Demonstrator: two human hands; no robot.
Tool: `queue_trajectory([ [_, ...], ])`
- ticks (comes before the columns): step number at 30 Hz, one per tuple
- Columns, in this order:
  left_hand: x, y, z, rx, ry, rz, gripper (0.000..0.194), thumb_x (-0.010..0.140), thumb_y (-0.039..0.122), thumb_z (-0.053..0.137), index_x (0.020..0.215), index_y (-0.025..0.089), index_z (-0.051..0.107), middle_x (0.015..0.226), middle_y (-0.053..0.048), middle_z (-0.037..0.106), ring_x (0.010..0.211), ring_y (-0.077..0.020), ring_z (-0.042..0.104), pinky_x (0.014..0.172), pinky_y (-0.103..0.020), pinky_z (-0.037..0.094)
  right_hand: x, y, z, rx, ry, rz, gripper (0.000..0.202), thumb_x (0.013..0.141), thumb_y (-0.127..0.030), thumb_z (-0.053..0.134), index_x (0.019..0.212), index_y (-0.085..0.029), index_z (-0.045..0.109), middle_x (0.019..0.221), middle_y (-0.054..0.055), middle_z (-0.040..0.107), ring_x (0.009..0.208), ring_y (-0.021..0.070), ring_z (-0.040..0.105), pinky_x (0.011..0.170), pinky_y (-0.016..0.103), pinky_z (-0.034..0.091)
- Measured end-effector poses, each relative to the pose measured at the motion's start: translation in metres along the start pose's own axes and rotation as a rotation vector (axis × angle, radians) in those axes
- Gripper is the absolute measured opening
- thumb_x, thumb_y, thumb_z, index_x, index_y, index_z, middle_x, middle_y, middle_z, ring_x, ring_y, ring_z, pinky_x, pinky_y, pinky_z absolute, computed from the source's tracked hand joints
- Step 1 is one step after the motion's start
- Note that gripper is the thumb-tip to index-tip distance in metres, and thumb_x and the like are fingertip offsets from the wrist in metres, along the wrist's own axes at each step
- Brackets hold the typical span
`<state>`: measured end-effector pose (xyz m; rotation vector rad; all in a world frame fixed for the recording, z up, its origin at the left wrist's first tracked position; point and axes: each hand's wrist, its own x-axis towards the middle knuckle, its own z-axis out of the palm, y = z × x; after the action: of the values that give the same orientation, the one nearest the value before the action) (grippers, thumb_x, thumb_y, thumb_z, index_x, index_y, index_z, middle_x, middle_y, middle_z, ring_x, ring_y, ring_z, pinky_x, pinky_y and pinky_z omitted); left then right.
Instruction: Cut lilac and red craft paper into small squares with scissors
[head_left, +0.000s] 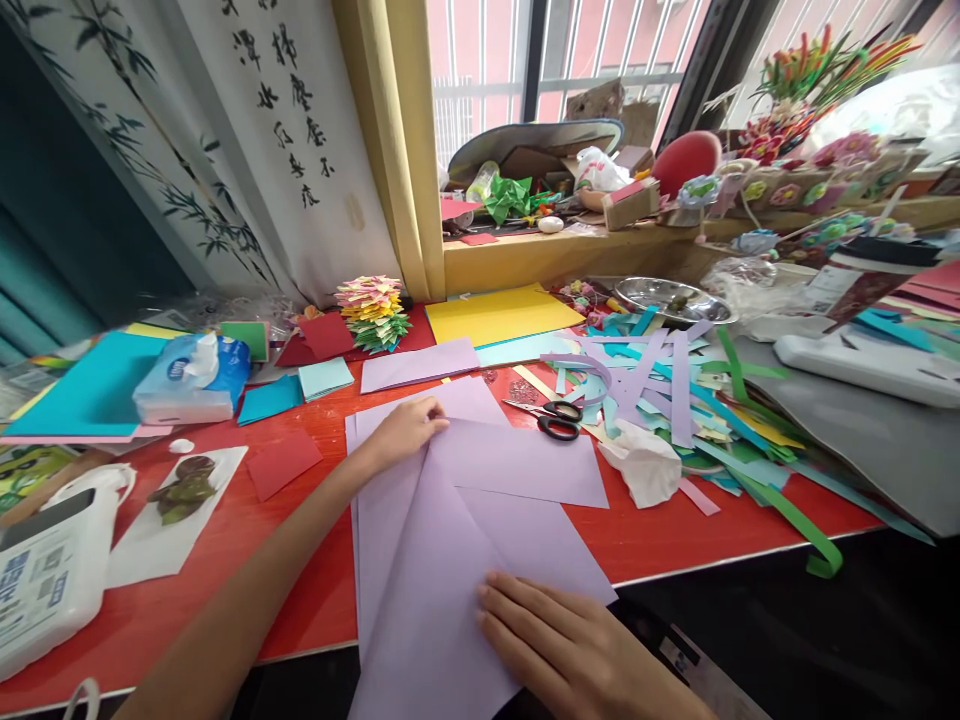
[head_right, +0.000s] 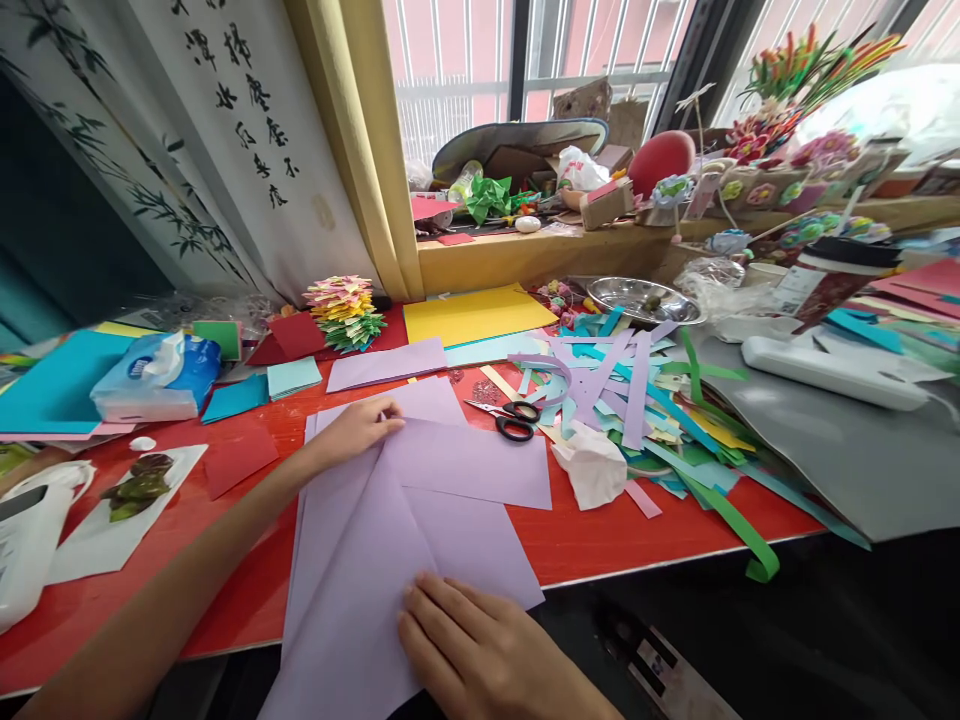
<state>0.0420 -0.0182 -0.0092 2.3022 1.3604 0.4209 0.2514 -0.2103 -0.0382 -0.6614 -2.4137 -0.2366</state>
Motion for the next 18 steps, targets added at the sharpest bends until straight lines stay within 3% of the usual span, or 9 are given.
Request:
queue_trajectory([
  [4, -0.003, -0.021, -0.024, 0.037, 0.156, -0.229, 0.018, 0.078, 0.035, 0.042, 0.076, 0.021, 0.053, 0.079, -0.002, 0.061, 0.073, -0.0189, 0.055, 0.063, -0.030, 0.037, 0.000, 0.001, -0.015, -0.003, -0.022, 0.030, 0.034, 0.089, -0.009, 0.033, 0.110, -0.008, 0.060, 0.113, 0.009, 0.063, 0.111, 0.0202, 0.054, 0.091, 0.029, 0.048],
  [6, -0.005, -0.026, -0.028, 0.034, 0.190, -0.258, 0.019, 0.078, 0.036, 0.042, 0.078, 0.021, 0.054, 0.083, -0.002, 0.061, 0.075, -0.0186, 0.055, 0.065, -0.030, 0.038, 0.000, 0.002, -0.020, 0.011, -0.034, 0.031, 0.033, 0.089, -0.009, 0.034, 0.110, -0.008, 0.060, 0.113, 0.009, 0.063, 0.111, 0.0197, 0.053, 0.093, 0.028, 0.047],
  [9, -0.006, -0.017, -0.014, -0.028, 0.159, -0.138, 0.027, 0.077, 0.042, 0.046, 0.090, 0.020, 0.055, 0.099, -0.004, 0.057, 0.085, -0.0185, 0.054, 0.076, -0.030, 0.041, 0.001, 0.001, -0.017, 0.018, -0.032, 0.027, 0.032, 0.089, -0.009, 0.035, 0.108, -0.009, 0.060, 0.111, 0.009, 0.064, 0.110, 0.0195, 0.054, 0.093, 0.029, 0.047],
  [12, -0.005, 0.000, 0.009, -0.075, 0.041, -0.028, 0.041, 0.074, 0.046, 0.052, 0.104, 0.019, 0.052, 0.108, -0.007, 0.052, 0.090, -0.0203, 0.053, 0.083, -0.033, 0.042, 0.002, -0.001, -0.009, 0.003, -0.013, 0.026, 0.031, 0.089, -0.009, 0.036, 0.107, -0.009, 0.061, 0.109, 0.009, 0.065, 0.108, 0.0195, 0.056, 0.092, 0.029, 0.048],
  [15, -0.005, 0.012, 0.025, -0.053, 0.025, -0.014, 0.042, 0.070, 0.047, 0.058, 0.101, 0.018, 0.052, 0.106, -0.008, 0.050, 0.099, -0.0239, 0.049, 0.086, -0.036, 0.040, 0.003, -0.005, -0.002, -0.007, -0.013, 0.005, 0.030, 0.089, -0.009, 0.037, 0.105, -0.011, 0.062, 0.108, 0.008, 0.066, 0.106, 0.0182, 0.058, 0.091, 0.027, 0.048],
  [18, -0.005, 0.015, 0.026, -0.052, -0.001, -0.048, 0.032, 0.069, 0.044, 0.058, 0.088, 0.019, 0.052, 0.099, -0.006, 0.050, 0.094, -0.0231, 0.050, 0.081, -0.034, 0.042, 0.003, -0.009, 0.004, -0.018, 0.028, -0.016, 0.028, 0.089, -0.011, 0.038, 0.103, -0.013, 0.063, 0.107, 0.005, 0.066, 0.104, 0.0162, 0.059, 0.091, 0.025, 0.048],
])
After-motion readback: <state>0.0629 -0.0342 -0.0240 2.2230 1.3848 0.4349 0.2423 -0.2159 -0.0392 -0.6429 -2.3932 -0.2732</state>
